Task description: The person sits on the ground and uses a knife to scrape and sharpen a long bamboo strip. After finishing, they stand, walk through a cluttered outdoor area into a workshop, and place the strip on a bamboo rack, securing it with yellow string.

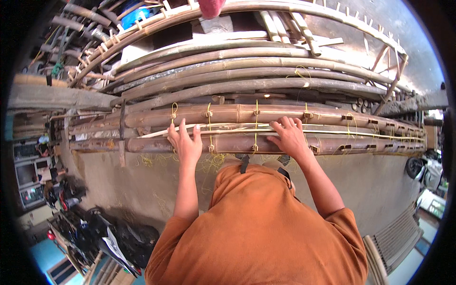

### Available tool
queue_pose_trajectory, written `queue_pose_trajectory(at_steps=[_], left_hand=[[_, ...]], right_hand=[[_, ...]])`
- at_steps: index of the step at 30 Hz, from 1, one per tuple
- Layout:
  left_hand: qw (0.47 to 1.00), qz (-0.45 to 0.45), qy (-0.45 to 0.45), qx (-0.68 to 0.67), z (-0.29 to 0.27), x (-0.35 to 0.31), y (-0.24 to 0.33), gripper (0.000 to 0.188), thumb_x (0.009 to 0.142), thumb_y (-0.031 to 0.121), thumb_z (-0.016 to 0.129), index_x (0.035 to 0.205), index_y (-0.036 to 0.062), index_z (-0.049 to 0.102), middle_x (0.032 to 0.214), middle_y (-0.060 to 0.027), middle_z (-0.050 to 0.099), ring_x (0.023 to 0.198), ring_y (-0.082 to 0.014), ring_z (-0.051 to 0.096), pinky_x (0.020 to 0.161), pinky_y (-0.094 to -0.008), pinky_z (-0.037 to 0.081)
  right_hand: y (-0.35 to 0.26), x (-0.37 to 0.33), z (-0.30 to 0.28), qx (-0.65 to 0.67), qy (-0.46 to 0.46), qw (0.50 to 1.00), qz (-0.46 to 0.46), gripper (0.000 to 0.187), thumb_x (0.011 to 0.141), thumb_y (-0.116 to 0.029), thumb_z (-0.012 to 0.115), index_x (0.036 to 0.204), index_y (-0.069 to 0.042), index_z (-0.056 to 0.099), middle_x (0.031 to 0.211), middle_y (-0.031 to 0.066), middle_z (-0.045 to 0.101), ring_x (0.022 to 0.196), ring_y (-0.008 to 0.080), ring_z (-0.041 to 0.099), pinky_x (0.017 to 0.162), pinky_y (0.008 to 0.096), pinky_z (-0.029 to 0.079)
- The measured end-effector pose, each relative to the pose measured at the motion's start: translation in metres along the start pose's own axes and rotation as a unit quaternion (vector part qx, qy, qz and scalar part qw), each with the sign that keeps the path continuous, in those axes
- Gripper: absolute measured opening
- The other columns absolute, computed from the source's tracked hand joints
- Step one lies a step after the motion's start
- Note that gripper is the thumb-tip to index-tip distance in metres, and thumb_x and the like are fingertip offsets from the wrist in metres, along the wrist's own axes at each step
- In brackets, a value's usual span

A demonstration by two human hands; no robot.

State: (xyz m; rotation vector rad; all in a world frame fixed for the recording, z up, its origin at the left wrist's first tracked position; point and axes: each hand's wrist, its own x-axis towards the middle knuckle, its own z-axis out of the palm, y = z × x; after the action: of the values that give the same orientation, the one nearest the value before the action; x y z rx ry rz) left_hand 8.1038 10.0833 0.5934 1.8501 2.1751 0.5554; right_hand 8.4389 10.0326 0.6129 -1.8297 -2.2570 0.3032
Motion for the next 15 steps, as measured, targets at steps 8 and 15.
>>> queue_pose_trajectory(at_steps=[8,15], left_hand=[[0.92,0.302,-0.051,-0.246,0.005,-0.032,0.109,0.031,0.092,0.019,0.064,0.119,0.0043,0.062,0.129,-0.0197,0.054,0.126,-0.0382,0.047,0.106,-0.0487,0.036],[0.826,0.305,-0.313,-0.356,0.081,-0.009,0.248,0.034,0.092,0.026,0.064,0.114,-0.0001,0.061,0.09,-0.0178,0.069,0.085,-0.0347,0.068,0.079,-0.0428,0.053]], right_hand=[[0.016,-0.107,0.006,-0.002,0.277,0.925,0.261,0.07,0.074,-0.029,0.085,0.128,-0.004,0.049,0.12,0.0168,0.051,0.112,0.0343,0.048,0.1,0.0455,0.037],[0.053,-0.164,0.049,0.125,0.236,0.894,0.359,0.044,0.083,-0.018,0.075,0.119,-0.003,0.054,0.105,0.0165,0.061,0.098,0.0332,0.06,0.086,0.0403,0.049]])
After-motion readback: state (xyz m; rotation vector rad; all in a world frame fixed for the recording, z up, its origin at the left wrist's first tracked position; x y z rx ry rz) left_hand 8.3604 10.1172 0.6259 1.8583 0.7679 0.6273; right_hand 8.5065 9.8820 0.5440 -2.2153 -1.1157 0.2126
